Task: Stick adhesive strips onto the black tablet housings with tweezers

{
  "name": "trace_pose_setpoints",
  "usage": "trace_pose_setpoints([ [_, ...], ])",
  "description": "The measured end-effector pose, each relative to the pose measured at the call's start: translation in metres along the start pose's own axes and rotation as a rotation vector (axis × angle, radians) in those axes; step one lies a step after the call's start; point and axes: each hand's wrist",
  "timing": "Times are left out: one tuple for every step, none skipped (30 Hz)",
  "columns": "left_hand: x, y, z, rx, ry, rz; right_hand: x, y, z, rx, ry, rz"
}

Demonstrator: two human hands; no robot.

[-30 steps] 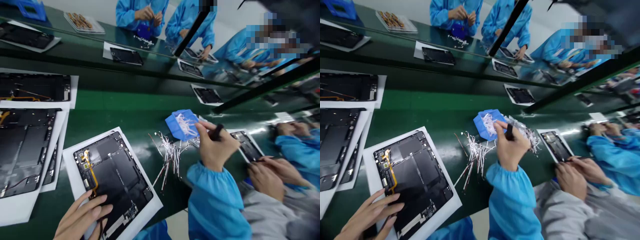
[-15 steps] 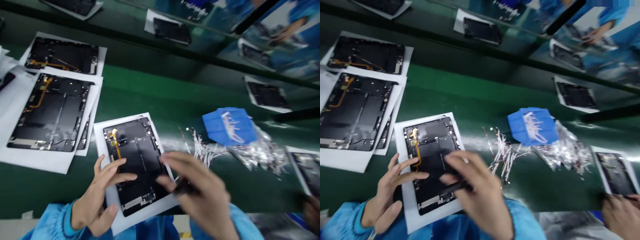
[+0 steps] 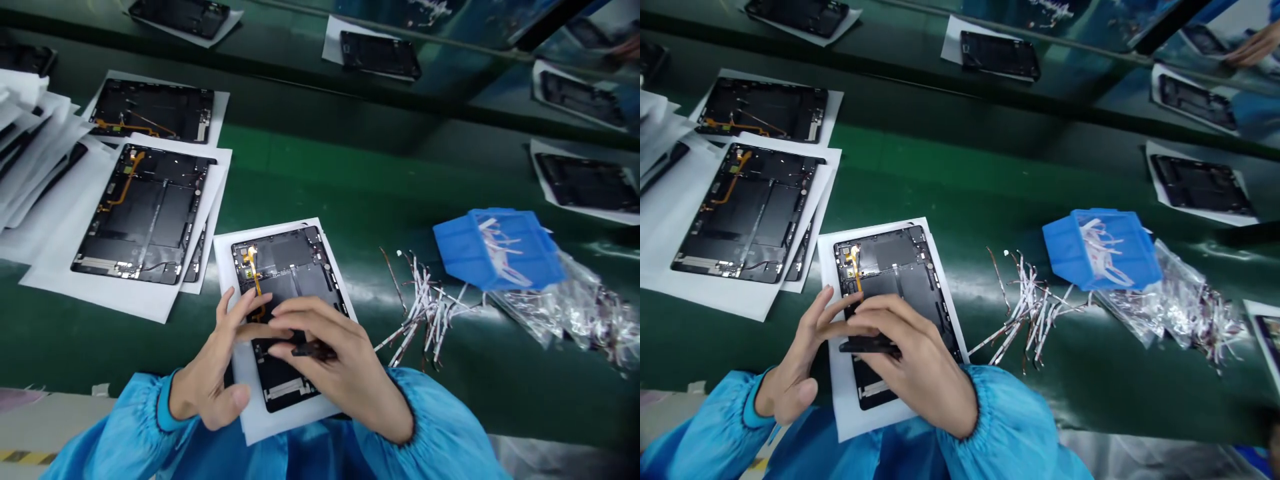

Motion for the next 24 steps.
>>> trace_pose_setpoints([
  [-0.001,0.001,0.001,0.000,0.029,0.004,-0.002,0.000,0.002,-0.004,0.026,-0.024],
  [-0.002,0.001,0.001,0.014,0.053,-0.006,-0.004,0.000,0.003,-0.011,0.047,-0.047],
  [-0.003,0.002,0.000,0.046,0.075,-0.031,-0.005,-0.001,0.004,-0.022,0.061,-0.065],
  [-0.004,0.002,-0.003,0.090,0.099,-0.059,-0.006,-0.001,0.004,-0.032,0.068,-0.078],
  [-0.005,0.001,-0.006,0.132,0.134,-0.082,-0.007,-0.001,0.004,-0.044,0.071,-0.089],
  [-0.006,-0.001,-0.011,0.164,0.187,-0.093,-0.008,-0.001,0.003,-0.057,0.069,-0.096],
  [-0.007,-0.003,-0.016,0.178,0.264,-0.093,-0.009,-0.001,0.002,-0.069,0.066,-0.099],
  [-0.007,-0.007,-0.022,0.178,0.363,-0.080,-0.011,0.000,0.000,-0.079,0.063,-0.094],
  [-0.008,-0.012,-0.028,0.172,0.473,-0.053,-0.012,0.001,-0.001,-0.089,0.057,-0.082],
  [-0.008,-0.017,-0.033,0.165,0.578,-0.018,-0.014,0.003,-0.002,-0.100,0.049,-0.066],
  [-0.008,-0.022,-0.037,0.166,0.670,0.022,-0.017,0.005,-0.003,-0.115,0.043,-0.048],
  [-0.008,-0.026,-0.040,0.181,0.742,0.063,-0.019,0.007,-0.004,-0.131,0.039,-0.029],
  [-0.007,-0.030,-0.041,0.205,0.797,0.100,-0.023,0.009,-0.005,-0.149,0.037,-0.010],
  [-0.006,-0.033,-0.042,0.235,0.840,0.131,-0.026,0.011,-0.005,-0.166,0.034,0.006],
  [-0.004,-0.034,-0.042,0.265,0.874,0.153,-0.029,0.013,-0.006,-0.181,0.030,0.020],
  [-0.002,-0.035,-0.041,0.291,0.906,0.166,-0.032,0.014,-0.005,-0.192,0.026,0.032],
  [0.000,-0.034,-0.040,0.313,0.932,0.172,-0.035,0.016,-0.005,-0.199,0.023,0.044],
  [0.002,-0.033,-0.039,0.326,0.949,0.176,-0.037,0.017,-0.005,-0.203,0.022,0.051],
  [0.003,-0.031,-0.037,0.335,0.961,0.181,-0.039,0.018,-0.004,-0.207,0.022,0.056],
  [0.005,-0.030,-0.037,0.341,0.970,0.187,-0.041,0.018,-0.003,-0.208,0.023,0.061],
  [0.005,-0.029,-0.036,0.341,0.980,0.193,-0.042,0.019,-0.003,-0.208,0.025,0.066],
  [0.006,-0.028,-0.036,0.339,0.991,0.201,-0.043,0.019,-0.003,-0.208,0.028,0.072],
  [0.006,-0.027,-0.035,0.336,0.999,0.213,-0.044,0.020,-0.003,-0.208,0.030,0.078],
  [0.006,-0.026,-0.035,0.327,1.001,0.224,-0.044,0.020,-0.003,-0.206,0.031,0.087],
])
Point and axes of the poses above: each hand's wrist, its own y-axis towards the middle knuckle, its own z-axis out of the palm, x = y × z, and after that the axes turned 3 degrees about y, right-handed
